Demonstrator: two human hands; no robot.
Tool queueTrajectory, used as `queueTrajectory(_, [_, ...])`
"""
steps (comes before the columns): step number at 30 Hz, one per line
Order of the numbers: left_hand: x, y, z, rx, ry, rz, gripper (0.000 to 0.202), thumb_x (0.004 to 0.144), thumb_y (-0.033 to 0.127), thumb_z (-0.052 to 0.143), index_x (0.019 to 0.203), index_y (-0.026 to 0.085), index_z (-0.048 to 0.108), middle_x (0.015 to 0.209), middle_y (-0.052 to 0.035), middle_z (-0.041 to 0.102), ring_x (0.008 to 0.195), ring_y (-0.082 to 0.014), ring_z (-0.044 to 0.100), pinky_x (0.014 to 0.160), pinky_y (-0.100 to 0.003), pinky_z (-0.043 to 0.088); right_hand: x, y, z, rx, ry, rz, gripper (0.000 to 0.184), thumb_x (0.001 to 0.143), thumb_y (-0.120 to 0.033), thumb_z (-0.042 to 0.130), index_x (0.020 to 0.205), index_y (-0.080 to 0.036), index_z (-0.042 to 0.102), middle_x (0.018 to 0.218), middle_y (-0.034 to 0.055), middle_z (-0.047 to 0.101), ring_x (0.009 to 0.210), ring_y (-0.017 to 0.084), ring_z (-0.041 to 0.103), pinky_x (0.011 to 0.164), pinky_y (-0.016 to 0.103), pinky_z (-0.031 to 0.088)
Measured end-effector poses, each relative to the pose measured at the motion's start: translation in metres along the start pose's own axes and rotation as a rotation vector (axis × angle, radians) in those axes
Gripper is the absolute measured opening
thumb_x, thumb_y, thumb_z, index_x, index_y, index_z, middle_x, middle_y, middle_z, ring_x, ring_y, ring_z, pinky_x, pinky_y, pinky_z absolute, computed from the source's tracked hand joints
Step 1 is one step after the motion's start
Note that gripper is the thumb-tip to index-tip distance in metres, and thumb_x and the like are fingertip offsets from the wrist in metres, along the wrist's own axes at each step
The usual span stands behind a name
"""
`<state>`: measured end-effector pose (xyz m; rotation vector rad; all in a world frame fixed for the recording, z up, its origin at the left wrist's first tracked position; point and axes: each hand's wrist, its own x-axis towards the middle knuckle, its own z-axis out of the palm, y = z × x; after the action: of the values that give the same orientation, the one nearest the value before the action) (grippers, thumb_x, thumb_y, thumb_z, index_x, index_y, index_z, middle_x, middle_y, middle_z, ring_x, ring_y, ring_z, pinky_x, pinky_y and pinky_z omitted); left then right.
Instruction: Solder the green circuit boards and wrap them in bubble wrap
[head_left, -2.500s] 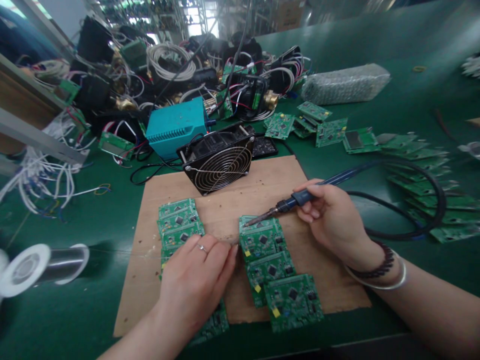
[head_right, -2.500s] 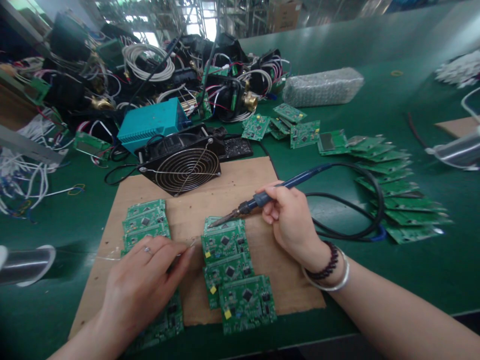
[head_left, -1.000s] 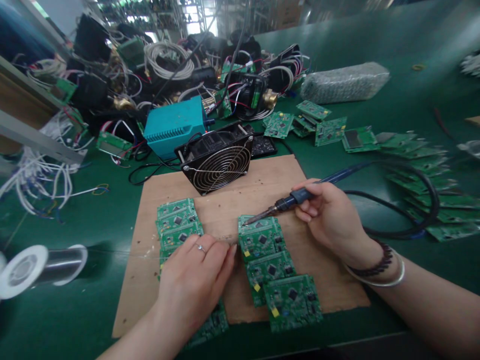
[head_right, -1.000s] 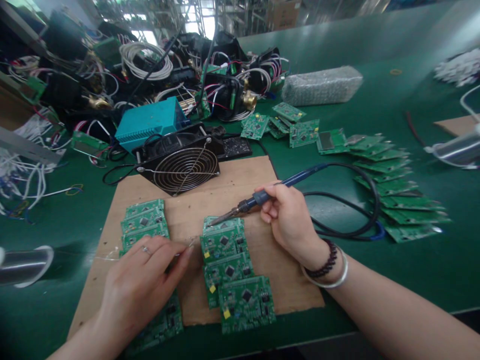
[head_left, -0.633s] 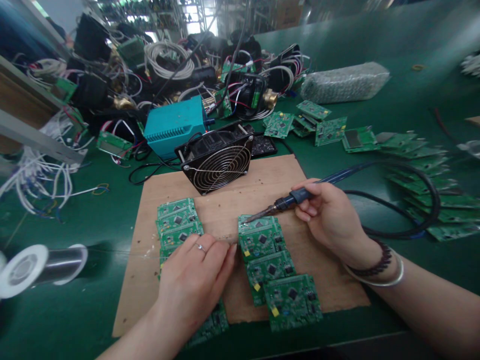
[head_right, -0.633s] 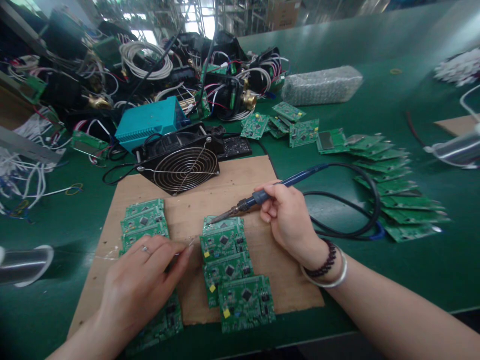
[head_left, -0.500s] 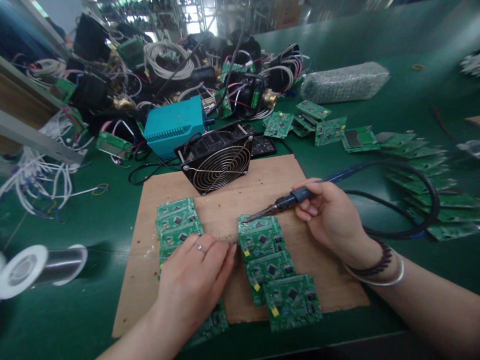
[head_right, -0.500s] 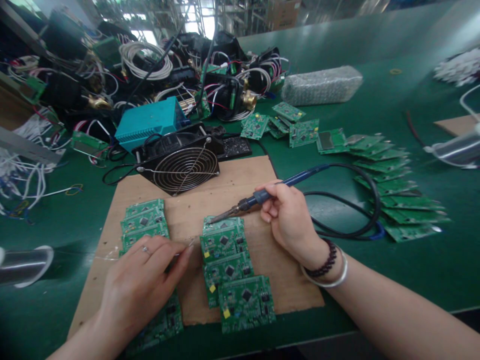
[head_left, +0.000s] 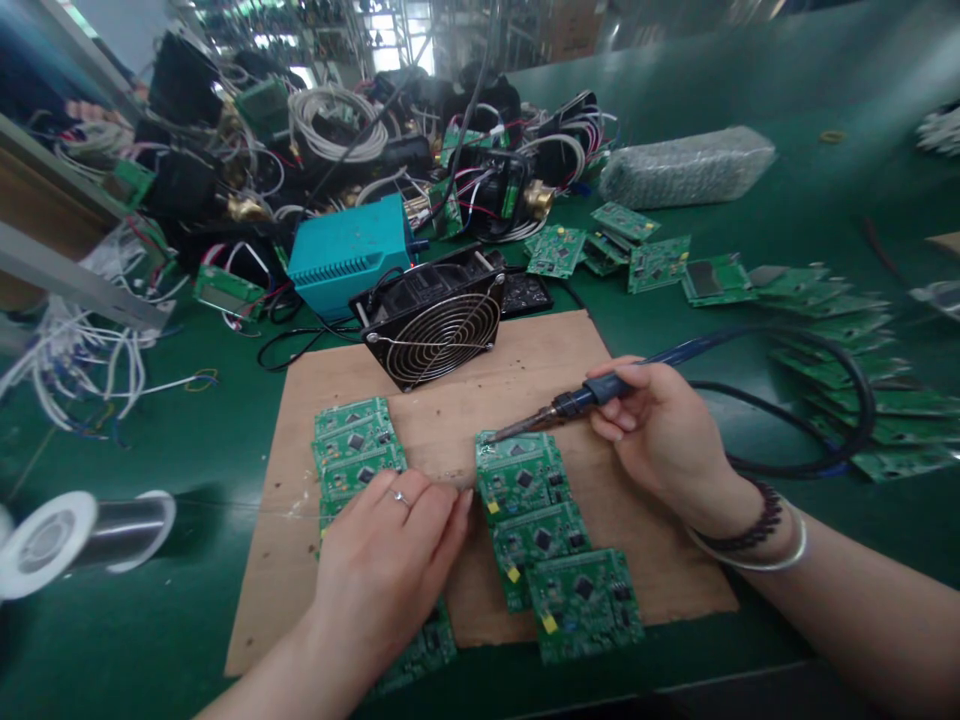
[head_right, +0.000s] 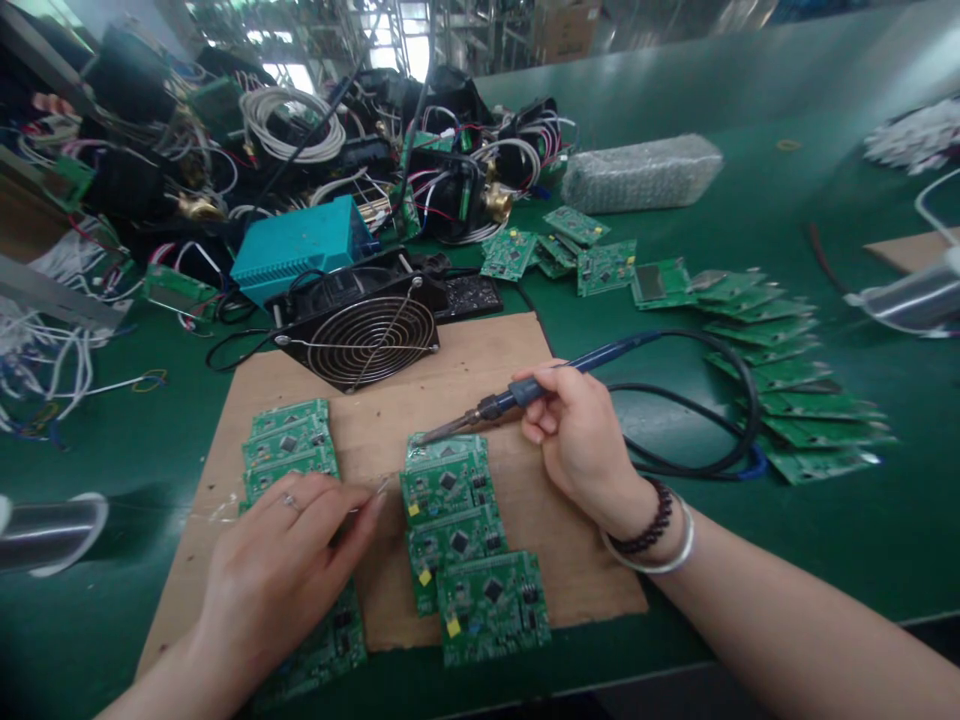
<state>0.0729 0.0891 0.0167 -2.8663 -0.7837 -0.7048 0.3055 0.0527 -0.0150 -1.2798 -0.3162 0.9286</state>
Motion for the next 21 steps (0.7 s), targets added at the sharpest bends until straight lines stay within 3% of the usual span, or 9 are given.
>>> queueTrajectory(5, [0.001, 0.002, -0.006, -0.041, 0.050, -0.001, 0.029, 0.093, 0.021, 0.047, 0.066, 0.020, 0.057, 0.057, 0.0015, 0.056, 0.055, -0.0144, 0.052, 0.054, -0.026, 0.043, 0.004, -0.014, -0.004, 0.074, 0.021, -0.069, 0.011, 0.058, -0.029, 0.056, 0.056, -0.018, 0.060, 0.039, -0.0053, 0.039, 0.033, 0.004, 0.028, 0.031, 0.017, 0.023])
queueTrajectory(8, [0.001, 0.000, -0.014, -0.068, 0.143, 0.003, 0.027, 0.092, 0.020, 0.049, 0.067, 0.020, 0.058, 0.057, 0.0026, 0.058, 0.053, -0.0116, 0.053, 0.055, -0.024, 0.044, 0.000, -0.031, -0.007, 0.105, 0.039, -0.245, 0.010, 0.061, -0.028, 0.056, 0.057, -0.020, 0.060, 0.038, -0.0048, 0.039, 0.034, 0.005, 0.030, 0.032, 0.018, 0.024])
queueTrajectory(11, [0.000, -0.009, -0.024, -0.058, 0.297, -0.029, 0.013, 0.086, 0.016, 0.059, 0.074, 0.019, 0.060, 0.062, 0.0026, 0.062, 0.056, -0.0099, 0.055, 0.056, -0.023, 0.045, -0.006, -0.043, -0.011, 0.130, 0.134, -0.491, 0.010, 0.065, -0.025, 0.054, 0.060, -0.022, 0.062, 0.038, -0.0040, 0.040, 0.034, 0.007, 0.033, 0.034, 0.021, 0.027])
queueTrajectory(14, [-0.005, -0.026, -0.038, -0.008, 0.551, -0.123, 0.010, 0.078, 0.013, 0.068, 0.077, 0.020, 0.061, 0.063, 0.0043, 0.062, 0.055, -0.0086, 0.053, 0.052, -0.022, 0.041, -0.007, -0.044, -0.013, -0.047, 0.219, -0.684, 0.011, 0.068, -0.021, 0.054, 0.066, -0.022, 0.065, 0.040, -0.0047, 0.044, 0.034, 0.009, 0.040, 0.035, 0.023, 0.031])
queueTrajectory(16, [-0.011, -0.039, -0.049, 0.062, 0.684, -0.224, 0.012, 0.077, 0.011, 0.068, 0.074, 0.020, 0.060, 0.062, 0.0050, 0.060, 0.052, -0.0078, 0.048, 0.051, -0.022, 0.038, -0.003, -0.042, -0.014, -0.189, 0.211, -0.686, 0.008, 0.067, -0.019, 0.058, 0.066, -0.019, 0.066, 0.039, -0.0056, 0.045, 0.033, 0.009, 0.042, 0.033, 0.022, 0.029])
queueTrajectory(18, [-0.021, -0.049, -0.062, 0.153, 0.751, -0.305, 0.011, 0.078, 0.011, 0.066, 0.073, 0.019, 0.061, 0.061, 0.0051, 0.056, 0.050, -0.0071, 0.043, 0.051, -0.023, 0.036, 0.000, -0.040, -0.014, -0.152, 0.208, -0.676, 0.009, 0.068, -0.021, 0.057, 0.065, -0.018, 0.065, 0.037, -0.0073, 0.043, 0.031, 0.008, 0.041, 0.032, 0.021, 0.029])
queueTrajectory(19, [-0.028, -0.053, -0.067, 0.188, 0.712, -0.371, 0.009, 0.079, 0.011, 0.065, 0.077, 0.019, 0.062, 0.063, 0.0044, 0.057, 0.052, -0.0078, 0.043, 0.054, -0.023, 0.037, 0.001, -0.040, -0.014, -0.116, 0.213, -0.677, 0.010, 0.069, -0.022, 0.056, 0.067, -0.018, 0.065, 0.038, -0.0079, 0.043, 0.031, 0.008, 0.041, 0.033, 0.021, 0.030])
queueTrajectory(21, [-0.045, -0.061, -0.074, 0.290, 0.693, -0.376, 0.009, 0.079, 0.012, 0.065, 0.077, 0.020, 0.061, 0.058, 0.0054, 0.053, 0.052, -0.0089, 0.044, 0.056, -0.024, 0.039, 0.003, -0.041, -0.013, -0.128, 0.213, -0.662, 0.010, 0.069, -0.023, 0.056, 0.069, -0.018, 0.065, 0.039, -0.0079, 0.046, 0.032, 0.008, 0.043, 0.033, 0.020, 0.033])
